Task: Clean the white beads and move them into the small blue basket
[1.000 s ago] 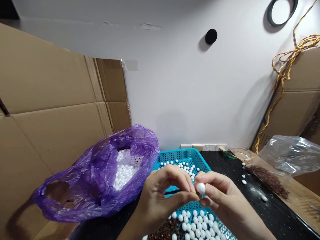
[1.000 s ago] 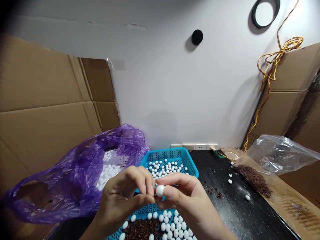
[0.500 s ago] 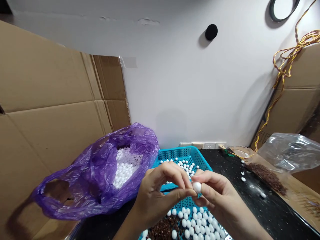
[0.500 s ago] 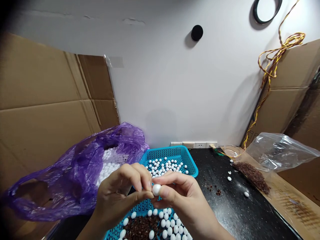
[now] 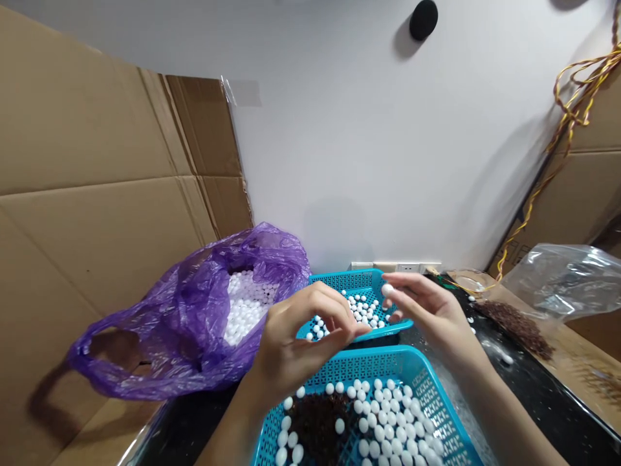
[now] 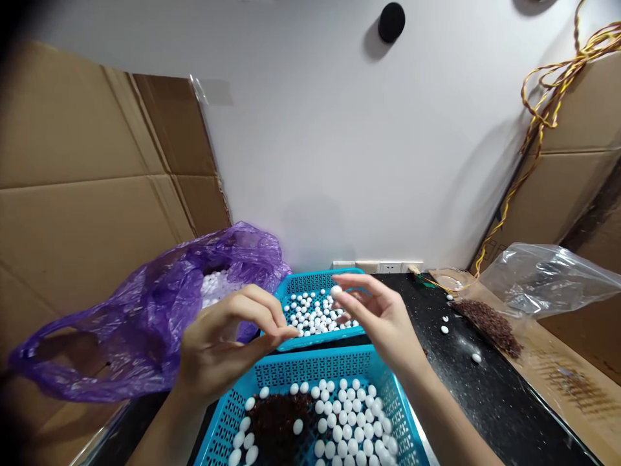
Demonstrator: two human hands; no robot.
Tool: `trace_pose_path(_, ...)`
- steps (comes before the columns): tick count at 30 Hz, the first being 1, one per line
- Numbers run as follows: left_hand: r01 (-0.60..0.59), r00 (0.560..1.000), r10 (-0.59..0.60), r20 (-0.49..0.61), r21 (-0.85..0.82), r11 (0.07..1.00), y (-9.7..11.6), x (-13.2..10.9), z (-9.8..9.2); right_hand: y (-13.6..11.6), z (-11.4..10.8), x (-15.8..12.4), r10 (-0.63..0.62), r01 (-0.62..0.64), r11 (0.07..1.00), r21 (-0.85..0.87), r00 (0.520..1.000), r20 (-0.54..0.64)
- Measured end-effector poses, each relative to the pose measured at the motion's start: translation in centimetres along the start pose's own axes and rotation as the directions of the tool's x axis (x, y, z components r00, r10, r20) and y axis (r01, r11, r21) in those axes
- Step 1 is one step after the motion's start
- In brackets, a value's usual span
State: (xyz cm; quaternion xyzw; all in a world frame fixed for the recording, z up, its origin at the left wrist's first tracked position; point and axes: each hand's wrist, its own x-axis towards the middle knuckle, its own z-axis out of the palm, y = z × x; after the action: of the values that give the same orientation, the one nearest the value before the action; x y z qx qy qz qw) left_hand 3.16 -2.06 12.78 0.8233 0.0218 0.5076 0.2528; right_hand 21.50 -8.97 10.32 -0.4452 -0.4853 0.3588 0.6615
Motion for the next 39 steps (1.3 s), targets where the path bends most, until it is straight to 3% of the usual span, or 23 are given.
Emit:
trace_pose_path(5, -0.01, 0.991, -0.022, 0.131, 0.24, 0.971, -0.3, 0.0, -0.6, 3.8, -2.7, 3.0, -0.116, 0.101, 0.915, -0.391, 0.993, -0.013)
trace_pose_path(9, 0.016, 0.962, -0.109, 0.251, 0.347, 0.938, -0.4, 0.1, -0.4, 5.1, -3.7, 3.6, -0.17, 0.164, 0.825, -0.541, 0.985, 0.039)
trace_pose_path(39, 0.1, 0.916, -0.246, 0.317, 0.413, 0.905, -0.3, 0.1, -0.2, 4.2, -3.6, 3.0, -0.055, 0.168, 0.762, -0.625, 0.979, 0.195)
